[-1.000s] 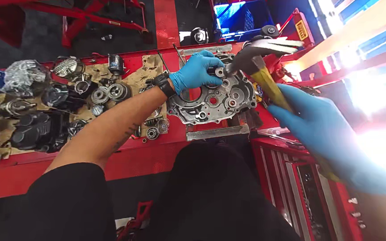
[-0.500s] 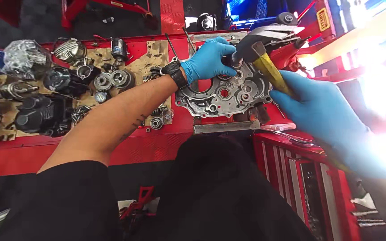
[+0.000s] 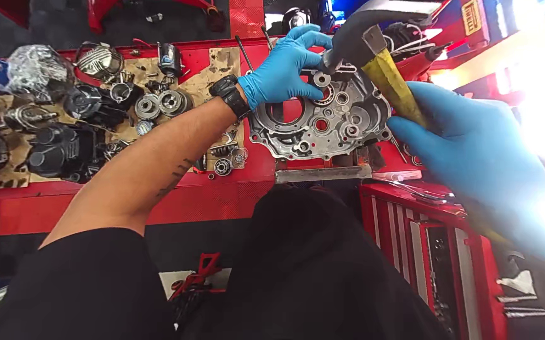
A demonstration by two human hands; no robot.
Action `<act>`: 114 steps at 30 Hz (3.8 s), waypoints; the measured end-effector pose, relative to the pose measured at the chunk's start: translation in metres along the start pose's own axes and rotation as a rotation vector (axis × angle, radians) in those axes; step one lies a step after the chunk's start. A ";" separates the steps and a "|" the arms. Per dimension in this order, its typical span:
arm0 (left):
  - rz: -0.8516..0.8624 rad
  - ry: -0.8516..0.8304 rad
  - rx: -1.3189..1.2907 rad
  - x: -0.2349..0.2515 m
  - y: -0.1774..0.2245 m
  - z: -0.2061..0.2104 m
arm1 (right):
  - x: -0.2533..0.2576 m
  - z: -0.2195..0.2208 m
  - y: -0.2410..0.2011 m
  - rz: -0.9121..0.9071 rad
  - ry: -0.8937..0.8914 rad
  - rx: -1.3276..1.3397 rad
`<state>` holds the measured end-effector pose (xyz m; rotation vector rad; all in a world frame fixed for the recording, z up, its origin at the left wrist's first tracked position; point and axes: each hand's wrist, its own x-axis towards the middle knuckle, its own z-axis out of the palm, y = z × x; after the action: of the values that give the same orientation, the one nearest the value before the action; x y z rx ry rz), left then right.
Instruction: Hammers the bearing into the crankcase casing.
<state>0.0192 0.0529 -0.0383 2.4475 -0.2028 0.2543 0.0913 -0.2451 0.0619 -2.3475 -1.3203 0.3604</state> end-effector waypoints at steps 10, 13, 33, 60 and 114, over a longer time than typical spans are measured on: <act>-0.066 -0.013 -0.055 0.002 -0.003 0.002 | 0.010 0.016 0.004 0.005 -0.035 -0.018; -0.067 -0.004 -0.070 0.001 -0.003 0.001 | 0.012 0.017 0.006 0.011 -0.049 -0.049; -0.006 -0.017 -0.139 -0.004 0.002 0.003 | -0.006 0.033 0.006 -0.070 -0.005 -0.014; -0.097 -0.001 -0.084 0.017 -0.002 0.007 | -0.004 0.001 0.024 0.080 0.024 -0.011; -0.752 0.032 0.236 0.015 0.113 0.055 | -0.041 -0.011 0.123 0.324 0.044 0.575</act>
<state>0.0170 -0.0697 -0.0088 2.5495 0.7897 -0.0206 0.1667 -0.3388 0.0134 -2.0428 -0.6838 0.6796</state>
